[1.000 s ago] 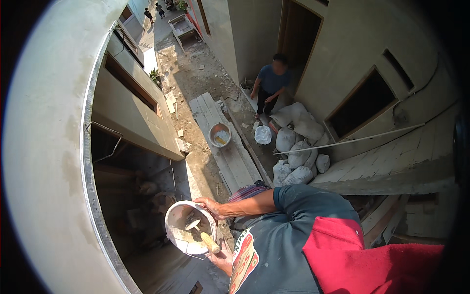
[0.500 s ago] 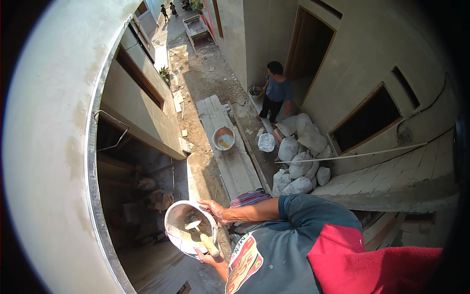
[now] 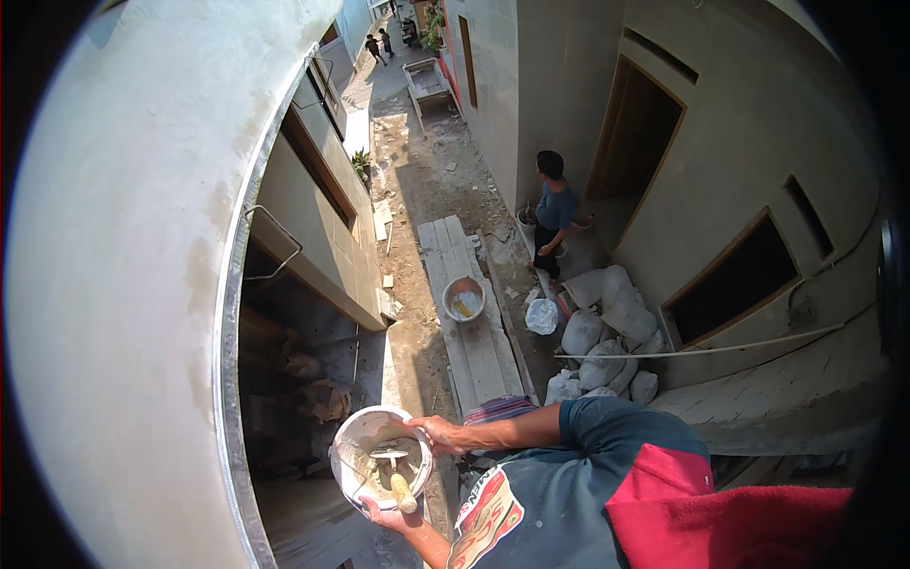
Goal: The person applies mortar from a bucket to the underside of a roof edge using a trowel.
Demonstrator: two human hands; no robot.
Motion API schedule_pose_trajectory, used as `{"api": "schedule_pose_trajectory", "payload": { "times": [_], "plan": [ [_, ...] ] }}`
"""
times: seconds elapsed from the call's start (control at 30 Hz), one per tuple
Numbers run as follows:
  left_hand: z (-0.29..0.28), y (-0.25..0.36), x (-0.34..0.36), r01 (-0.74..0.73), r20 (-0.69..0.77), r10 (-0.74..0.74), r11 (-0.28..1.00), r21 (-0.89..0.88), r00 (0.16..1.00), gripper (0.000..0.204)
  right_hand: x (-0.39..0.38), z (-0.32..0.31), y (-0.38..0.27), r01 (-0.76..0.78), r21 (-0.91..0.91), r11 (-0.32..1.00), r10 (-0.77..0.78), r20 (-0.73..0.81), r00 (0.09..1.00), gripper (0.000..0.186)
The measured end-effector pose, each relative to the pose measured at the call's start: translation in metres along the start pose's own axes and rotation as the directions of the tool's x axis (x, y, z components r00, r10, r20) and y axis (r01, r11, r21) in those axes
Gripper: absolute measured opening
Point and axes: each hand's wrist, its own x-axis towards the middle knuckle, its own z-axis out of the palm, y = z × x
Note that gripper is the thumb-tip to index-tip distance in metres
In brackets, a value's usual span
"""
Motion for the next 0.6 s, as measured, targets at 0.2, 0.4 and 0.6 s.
{"api": "schedule_pose_trajectory", "payload": {
  "times": [0.2, 0.4, 0.6],
  "plan": [
    [0.003, 0.019, -0.011, -0.026, -0.121, 0.023, 0.999, -0.021, 0.992, 0.06, -0.015, -0.014, -0.023, -0.003, -0.781, 0.625, 0.122, 0.093, 0.988, 0.054],
    [-0.031, 0.016, 0.006, -0.174, -0.011, 0.176, 0.98, 0.101, 0.984, 0.061, -0.03, 0.026, -0.017, 0.488, -0.873, -0.012, -0.399, 0.451, 0.798, 0.056],
    [-0.002, 0.013, -0.004, -0.169, -0.006, 0.172, 0.976, 0.134, 0.985, 0.057, -0.033, 0.053, -0.004, 0.461, -0.872, -0.164, 0.101, 0.45, 0.887, 0.057]
  ]
}}
